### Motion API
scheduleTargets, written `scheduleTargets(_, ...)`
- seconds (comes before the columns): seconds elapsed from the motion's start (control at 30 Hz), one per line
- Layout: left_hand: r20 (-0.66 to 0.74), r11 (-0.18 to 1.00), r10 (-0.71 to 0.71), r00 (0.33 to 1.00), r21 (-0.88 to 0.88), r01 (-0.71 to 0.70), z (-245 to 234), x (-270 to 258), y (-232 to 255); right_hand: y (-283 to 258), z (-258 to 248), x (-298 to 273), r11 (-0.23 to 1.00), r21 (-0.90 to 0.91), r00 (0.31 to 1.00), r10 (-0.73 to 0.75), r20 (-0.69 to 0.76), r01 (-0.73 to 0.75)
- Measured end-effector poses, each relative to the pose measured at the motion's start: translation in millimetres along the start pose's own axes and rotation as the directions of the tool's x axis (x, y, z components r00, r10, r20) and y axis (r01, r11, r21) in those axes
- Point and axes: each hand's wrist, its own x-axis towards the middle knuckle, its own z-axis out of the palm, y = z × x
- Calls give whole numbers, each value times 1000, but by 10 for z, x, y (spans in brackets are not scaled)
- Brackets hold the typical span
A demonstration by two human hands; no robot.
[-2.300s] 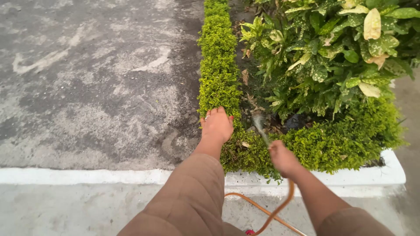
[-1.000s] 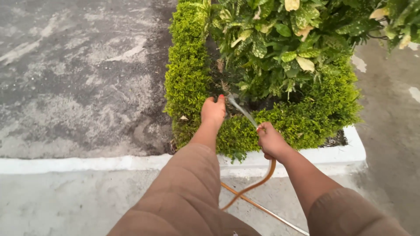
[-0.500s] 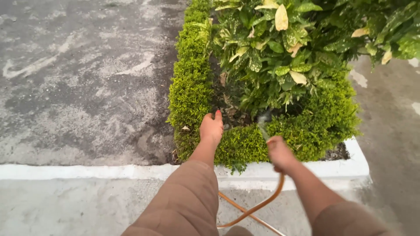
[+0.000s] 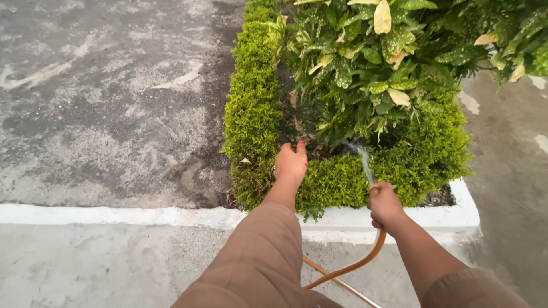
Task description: Watering various bushes and plants in a garden bed using a hose.
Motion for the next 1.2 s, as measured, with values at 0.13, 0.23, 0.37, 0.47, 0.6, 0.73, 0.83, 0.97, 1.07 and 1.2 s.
scheduleTargets(0.13, 33, 999, -36, 999, 38, 34, 0, -92, 56, -102, 182, -193, 997, -77, 986, -20, 163, 33)
scheduleTargets(0.23, 18, 999, -37, 999, 27, 36, -38, -132, 115, -54, 319, -154, 993, -75, 934, -63, 352, 95)
scheduleTargets(0.37, -19, 996, -75, 997, 40, 76, 65, -130, 138, 61, 157, 8, 990, -79, 923, -77, 378, 115)
scheduleTargets(0.47, -83, 998, -53, 995, 18, 55, 314, -110, 106, 263, -169, 245, 983, -155, 960, -56, 274, 101)
scheduleTargets(0.6, -165, 997, 48, 985, -47, -56, 839, -91, 24, 577, -573, 587, 990, -113, 987, -64, 150, 81)
scheduleTargets(0.73, -180, 998, 5, 984, -53, -15, 970, -385, 148, 616, -675, 637, 983, -143, 973, -83, 213, 115)
scheduleTargets(0.83, -215, 997, -19, 976, -76, 2, 960, -557, 155, 469, -638, 454, 953, -190, 892, -135, 432, 236)
scheduleTargets(0.97, -252, 998, -56, 966, -52, 44, 860, -738, 110, 491, -563, 418, 939, -186, 840, -157, 520, 291)
scheduleTargets(1.07, -252, 996, -88, 964, -26, 84, 855, -826, 103, 542, -647, 480, 921, -265, 877, -141, 458, 287)
scheduleTargets(1.2, -245, 995, -88, 965, -59, 76, 952, -874, 67, 749, -810, 707, 944, -262, 956, -127, 266, 199)
